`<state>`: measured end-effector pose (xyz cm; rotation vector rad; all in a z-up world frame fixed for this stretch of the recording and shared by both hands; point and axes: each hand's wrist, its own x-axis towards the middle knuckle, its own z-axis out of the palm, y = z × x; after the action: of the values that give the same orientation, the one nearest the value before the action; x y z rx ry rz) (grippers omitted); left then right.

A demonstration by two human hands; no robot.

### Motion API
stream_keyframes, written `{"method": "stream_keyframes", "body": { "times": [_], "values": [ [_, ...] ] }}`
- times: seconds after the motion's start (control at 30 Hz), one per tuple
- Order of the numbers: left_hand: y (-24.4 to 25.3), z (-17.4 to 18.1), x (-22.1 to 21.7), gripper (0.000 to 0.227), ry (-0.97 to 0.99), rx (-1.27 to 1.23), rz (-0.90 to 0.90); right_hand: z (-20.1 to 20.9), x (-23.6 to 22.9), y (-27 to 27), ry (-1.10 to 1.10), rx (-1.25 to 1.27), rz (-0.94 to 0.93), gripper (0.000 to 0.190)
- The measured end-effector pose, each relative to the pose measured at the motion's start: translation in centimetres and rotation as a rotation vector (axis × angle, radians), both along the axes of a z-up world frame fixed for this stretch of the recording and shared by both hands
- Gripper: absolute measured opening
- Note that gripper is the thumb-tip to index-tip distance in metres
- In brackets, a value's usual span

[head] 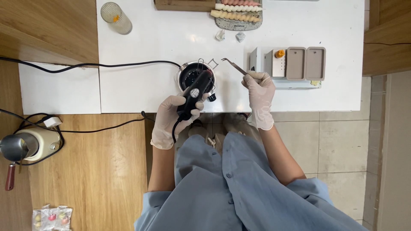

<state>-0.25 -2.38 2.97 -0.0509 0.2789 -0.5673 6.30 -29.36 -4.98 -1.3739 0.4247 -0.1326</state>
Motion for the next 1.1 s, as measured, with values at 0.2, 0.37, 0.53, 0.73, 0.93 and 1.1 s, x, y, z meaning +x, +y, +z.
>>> {"method": "stream_keyframes", "body": {
  "times": [0.2,0.37,0.53,0.73,0.93,1.1],
  "values": [
    [-0.7,0.6,0.2,0.059,0.005,0.076,0.042,-0.1,1.3,-0.5,-0.005,0.025,0.052,0.012],
    [-1.1,1.3,0.1,0.064,0.021,0.06,0.06,-0.5,2.1,-0.6,-0.003,0.068,0.08,0.012],
    [-1.2,1.8,-0.5,0.073,0.037,0.029,-0.013,-0.3,2.6,0.0,-0.015,0.087,0.106,0.011],
    [-0.4,1.6,-0.8,0.072,0.071,0.075,0.035,-0.1,2.9,0.5,-0.026,0.082,0.129,0.012],
    [0.1,1.2,-0.5,0.069,0.065,0.108,0.034,0.1,3.1,0.4,-0.025,0.072,0.131,0.012],
    [0.0,0.9,-0.9,0.067,0.031,-0.008,-0.018,-0.3,3.5,0.3,-0.029,0.071,0.138,0.012]
  ]
}}
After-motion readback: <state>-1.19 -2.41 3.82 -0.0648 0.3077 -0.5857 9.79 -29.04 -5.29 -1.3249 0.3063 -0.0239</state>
